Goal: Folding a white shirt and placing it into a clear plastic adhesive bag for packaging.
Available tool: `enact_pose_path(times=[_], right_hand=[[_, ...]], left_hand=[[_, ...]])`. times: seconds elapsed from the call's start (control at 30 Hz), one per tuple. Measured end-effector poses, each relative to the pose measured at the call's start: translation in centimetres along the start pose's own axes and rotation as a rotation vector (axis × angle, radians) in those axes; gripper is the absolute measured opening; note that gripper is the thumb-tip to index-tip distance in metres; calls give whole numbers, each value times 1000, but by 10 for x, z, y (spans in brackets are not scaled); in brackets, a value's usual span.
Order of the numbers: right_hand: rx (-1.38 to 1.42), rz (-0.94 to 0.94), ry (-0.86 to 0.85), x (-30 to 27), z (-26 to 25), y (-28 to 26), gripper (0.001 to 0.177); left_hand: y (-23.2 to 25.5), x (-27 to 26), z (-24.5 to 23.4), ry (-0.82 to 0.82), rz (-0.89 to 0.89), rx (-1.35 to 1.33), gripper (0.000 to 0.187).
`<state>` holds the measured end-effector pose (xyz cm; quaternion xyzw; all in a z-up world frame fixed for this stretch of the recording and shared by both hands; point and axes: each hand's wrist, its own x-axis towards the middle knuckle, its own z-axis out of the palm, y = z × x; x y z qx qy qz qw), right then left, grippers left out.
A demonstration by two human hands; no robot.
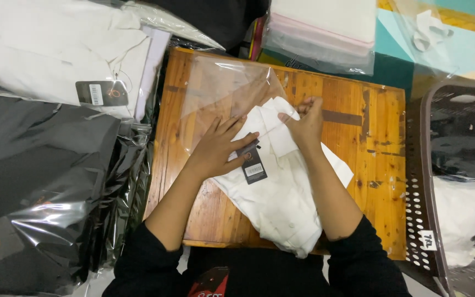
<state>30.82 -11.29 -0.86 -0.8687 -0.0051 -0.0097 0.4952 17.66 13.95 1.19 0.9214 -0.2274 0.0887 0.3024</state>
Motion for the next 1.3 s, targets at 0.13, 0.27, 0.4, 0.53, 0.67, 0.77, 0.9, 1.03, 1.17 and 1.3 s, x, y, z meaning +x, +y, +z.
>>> enact_pose_path(times=[0.13, 0.27, 0.4, 0.53, 0.67, 0.77, 0.9, 1.03, 1.17, 1.3], right_hand=[[-110, -21, 37, -9, -4, -39, 59], [-272, -169, -7, -13, -5, -30, 49], [-137, -219, -98, -10, -11, -6, 38], [129, -159, -193, -21, -12, -19, 44], [136, -90, -209, -21, -8, -23, 48], [46, -128, -83, -13, -6, -19, 45], [25, 38, -6, -7, -5, -23, 47], [-55, -17, 92, -14, -11, -20, 46], [-251, -251, -57, -6, -19, -36, 54], [-305, -375, -148, 16, -21, -10, 30]], left_hand=[[1, 2, 4, -60, -53, -14, 55], [0, -1, 9, -48, -28, -4, 57], [-2, -1, 13, -60, -43, -13, 55], [-3, -3, 15, -58, -7, 21, 48], [-5, -3, 21, -55, 19, 34, 44], [-4, -5, 20, -45, 26, 69, 46], [5, -2, 9, -70, -6, -26, 53], [7, -3, 10, -96, -39, -104, 71], [8, -1, 10, -40, -59, -84, 79], [18, 1, -13, 168, -51, -48, 74]])
